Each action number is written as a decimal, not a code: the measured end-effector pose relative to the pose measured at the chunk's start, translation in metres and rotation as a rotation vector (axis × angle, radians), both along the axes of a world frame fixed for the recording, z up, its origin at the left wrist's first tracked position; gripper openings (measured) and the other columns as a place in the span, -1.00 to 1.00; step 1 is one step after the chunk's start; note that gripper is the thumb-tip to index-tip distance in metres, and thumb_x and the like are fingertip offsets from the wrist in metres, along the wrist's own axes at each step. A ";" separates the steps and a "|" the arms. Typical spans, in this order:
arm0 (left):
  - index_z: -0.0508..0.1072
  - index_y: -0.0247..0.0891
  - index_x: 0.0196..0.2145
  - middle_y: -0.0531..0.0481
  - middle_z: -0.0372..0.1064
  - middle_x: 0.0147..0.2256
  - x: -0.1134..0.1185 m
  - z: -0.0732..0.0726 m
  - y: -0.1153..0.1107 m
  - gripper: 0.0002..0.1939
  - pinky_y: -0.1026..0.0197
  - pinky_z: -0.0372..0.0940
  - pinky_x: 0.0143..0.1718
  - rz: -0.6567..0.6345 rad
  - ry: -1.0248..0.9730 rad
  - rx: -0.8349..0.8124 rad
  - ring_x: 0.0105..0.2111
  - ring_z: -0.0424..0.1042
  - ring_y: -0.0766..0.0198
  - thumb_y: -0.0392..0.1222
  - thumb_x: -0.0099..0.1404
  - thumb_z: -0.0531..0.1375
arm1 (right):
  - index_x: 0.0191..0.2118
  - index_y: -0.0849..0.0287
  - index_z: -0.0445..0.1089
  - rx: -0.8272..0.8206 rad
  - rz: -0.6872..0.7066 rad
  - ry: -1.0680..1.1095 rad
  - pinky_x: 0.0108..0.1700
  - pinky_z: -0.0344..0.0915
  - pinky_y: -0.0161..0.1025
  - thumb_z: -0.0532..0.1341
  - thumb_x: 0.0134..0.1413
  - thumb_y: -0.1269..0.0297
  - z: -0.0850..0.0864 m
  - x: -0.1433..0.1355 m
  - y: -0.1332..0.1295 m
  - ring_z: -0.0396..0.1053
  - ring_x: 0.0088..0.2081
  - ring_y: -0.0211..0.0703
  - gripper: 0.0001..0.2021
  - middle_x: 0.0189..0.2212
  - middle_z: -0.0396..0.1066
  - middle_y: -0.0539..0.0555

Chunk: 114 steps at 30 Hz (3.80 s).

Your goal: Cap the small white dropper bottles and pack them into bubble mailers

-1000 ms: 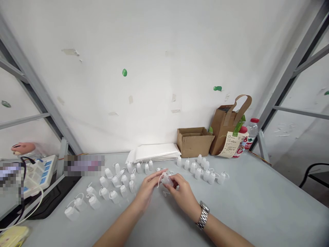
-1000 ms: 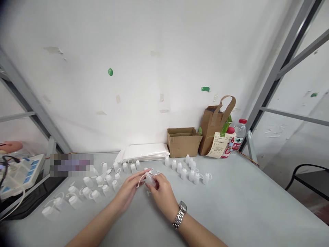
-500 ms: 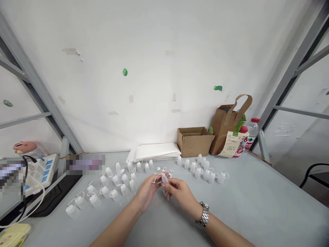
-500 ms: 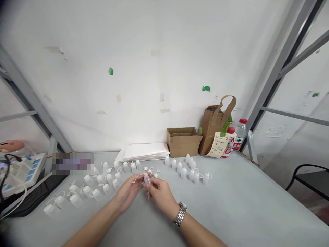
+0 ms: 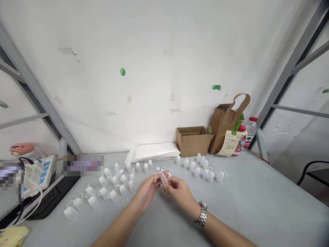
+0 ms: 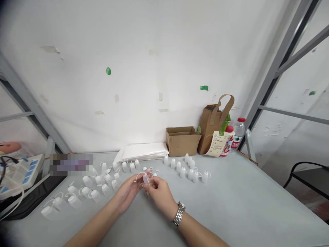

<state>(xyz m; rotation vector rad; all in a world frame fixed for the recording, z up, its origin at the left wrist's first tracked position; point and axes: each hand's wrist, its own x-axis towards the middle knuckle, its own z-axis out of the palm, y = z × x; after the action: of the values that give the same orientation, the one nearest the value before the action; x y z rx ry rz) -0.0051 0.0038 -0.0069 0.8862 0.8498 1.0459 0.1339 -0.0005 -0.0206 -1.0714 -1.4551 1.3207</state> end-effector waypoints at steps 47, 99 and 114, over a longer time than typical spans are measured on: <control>0.48 -0.30 -0.23 -0.13 0.46 -0.18 0.004 0.003 -0.005 -0.73 0.11 0.16 -0.06 0.054 -0.065 0.044 -0.06 0.33 0.07 -0.16 0.14 0.12 | -0.43 0.21 0.39 0.163 -0.022 -0.151 -0.35 0.18 -0.33 0.14 0.04 0.21 0.008 -0.001 -0.008 0.27 -0.46 -0.24 -0.81 -0.52 0.39 -0.01; 0.30 -0.26 -0.17 0.05 0.37 -0.50 -0.001 0.005 -0.004 -0.72 0.23 0.25 -0.49 -0.028 -0.254 -0.292 -0.56 0.35 0.30 -0.30 0.11 0.08 | -0.53 0.22 0.38 -0.145 0.424 0.357 -0.37 0.18 -0.30 0.29 -0.18 -0.04 0.011 -0.001 -0.008 0.23 -0.49 -0.28 -0.64 -0.55 0.32 -0.01; 0.43 -0.26 -0.20 -0.10 0.46 -0.28 0.001 0.007 -0.002 -0.56 0.14 0.20 -0.14 0.129 0.128 0.182 -0.16 0.37 0.08 -0.21 -0.09 0.36 | -0.35 0.20 0.33 0.055 -0.051 0.109 -0.41 0.21 -0.30 0.30 -0.14 0.06 0.002 0.000 -0.004 0.27 -0.50 -0.27 -0.69 -0.52 0.33 -0.04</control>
<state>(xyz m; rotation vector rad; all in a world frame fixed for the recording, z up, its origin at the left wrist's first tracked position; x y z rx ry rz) -0.0044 0.0014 0.0000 1.0715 0.9387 1.2033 0.1337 -0.0041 -0.0183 -0.9793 -1.3673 1.2756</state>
